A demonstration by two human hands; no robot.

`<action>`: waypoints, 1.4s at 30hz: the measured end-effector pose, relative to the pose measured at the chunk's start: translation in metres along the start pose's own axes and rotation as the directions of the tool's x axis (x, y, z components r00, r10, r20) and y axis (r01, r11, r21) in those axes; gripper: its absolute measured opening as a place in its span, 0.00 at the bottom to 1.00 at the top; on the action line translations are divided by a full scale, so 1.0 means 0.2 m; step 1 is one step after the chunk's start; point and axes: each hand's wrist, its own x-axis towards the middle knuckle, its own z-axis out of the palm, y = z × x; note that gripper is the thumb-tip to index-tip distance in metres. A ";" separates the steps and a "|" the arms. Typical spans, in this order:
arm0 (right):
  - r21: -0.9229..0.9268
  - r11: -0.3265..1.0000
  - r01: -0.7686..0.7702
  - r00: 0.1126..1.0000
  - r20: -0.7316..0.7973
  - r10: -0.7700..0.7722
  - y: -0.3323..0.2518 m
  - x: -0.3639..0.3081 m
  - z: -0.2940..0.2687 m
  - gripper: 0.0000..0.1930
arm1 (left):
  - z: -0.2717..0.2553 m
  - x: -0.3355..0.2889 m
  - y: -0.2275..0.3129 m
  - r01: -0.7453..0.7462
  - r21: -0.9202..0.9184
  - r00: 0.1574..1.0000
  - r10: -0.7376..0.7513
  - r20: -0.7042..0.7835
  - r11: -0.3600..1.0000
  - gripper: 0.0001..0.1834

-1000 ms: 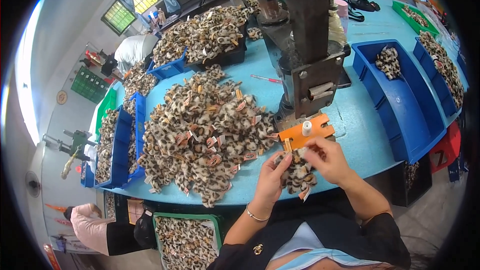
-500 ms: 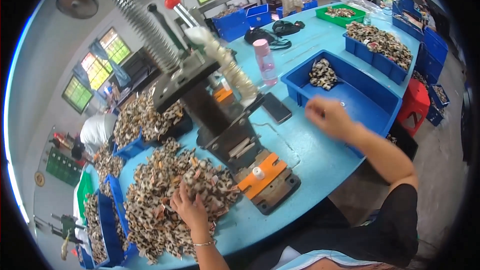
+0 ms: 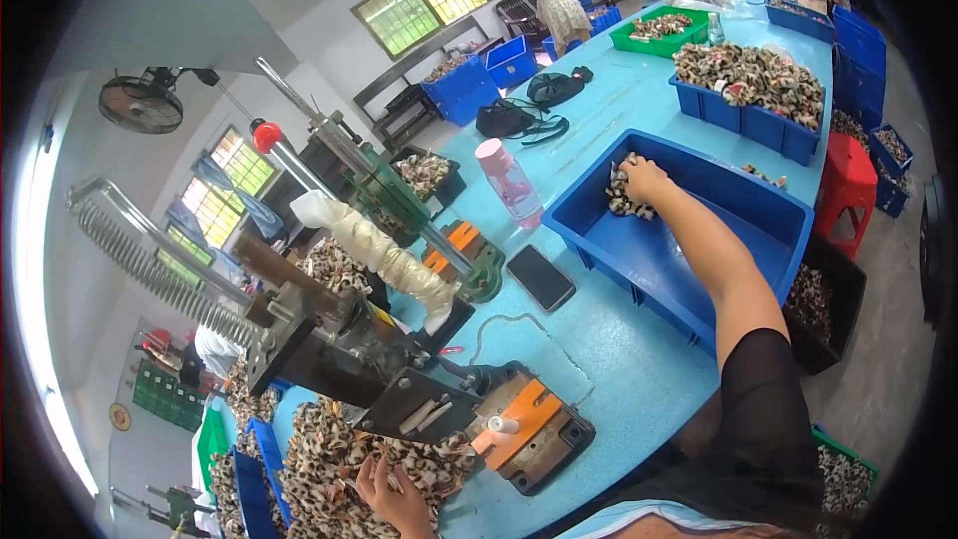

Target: The person attaches metal components to small pieces of leopard print fabric using a manual press machine at a manufacturing workstation.

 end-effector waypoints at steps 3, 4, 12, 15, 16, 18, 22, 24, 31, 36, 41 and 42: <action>-0.233 0.951 0.201 0.932 0.344 -0.113 -0.02 -0.07 -0.09 0.32 | -0.01 0.01 0.05 0.038 -0.093 0.999 -0.039 -0.010 0.995 0.11; -0.238 0.949 0.206 0.929 0.352 -0.113 0.00 -0.08 -0.13 0.32 | 0.00 0.01 0.07 0.063 -0.150 0.998 -0.064 -0.004 0.987 0.10; -0.007 0.983 0.184 0.934 0.314 -0.173 0.25 -0.42 -0.37 0.32 | -0.01 0.06 0.31 -0.155 -0.375 0.987 0.128 -0.098 0.914 0.12; 0.180 0.958 0.224 0.974 -0.076 -0.214 0.31 -0.56 -0.52 0.32 | -0.05 0.04 0.38 -0.246 -0.412 0.967 0.194 -0.163 0.877 0.13; 0.350 0.902 0.252 0.965 -0.154 -0.210 0.25 -0.65 -0.59 0.32 | -0.06 0.02 0.38 -0.232 -0.408 0.970 0.181 -0.161 0.883 0.13; 0.672 0.668 0.319 0.947 -0.206 -0.245 0.08 -0.85 -0.72 0.32 | -0.09 -0.04 0.39 -0.171 -0.570 0.985 0.121 -0.124 0.804 0.15; 0.918 0.299 0.262 0.909 -0.130 -0.396 -0.35 -1.37 -0.74 0.30 | -0.09 -0.15 0.49 -0.159 -0.797 0.977 0.206 -0.045 0.582 0.15; 0.910 0.366 0.195 0.894 -0.012 -0.448 -0.52 -1.61 -0.65 0.28 | -0.13 -0.18 0.61 -0.188 -0.826 0.942 0.335 0.002 0.532 0.18; 0.993 0.115 -0.001 0.885 0.054 -0.462 -0.96 -2.00 -0.38 0.19 | 0.19 -0.32 0.51 0.696 -0.708 0.717 0.148 0.681 -0.116 0.22; 0.986 0.159 -0.049 0.860 0.123 -0.494 -0.90 -1.94 -0.24 0.11 | 0.04 -0.32 0.38 0.786 -0.296 0.464 0.201 0.863 -0.543 0.21; 0.790 0.219 -0.573 0.558 0.571 -0.602 -0.94 -1.90 -0.12 0.10 | 0.04 -0.36 0.36 0.800 -0.412 0.536 0.212 0.817 -0.436 0.21; 0.713 0.235 -0.661 0.467 0.635 -0.616 -0.95 -1.91 -0.10 0.09 | 0.03 -0.35 0.38 0.775 -0.430 0.560 0.189 0.806 -0.463 0.20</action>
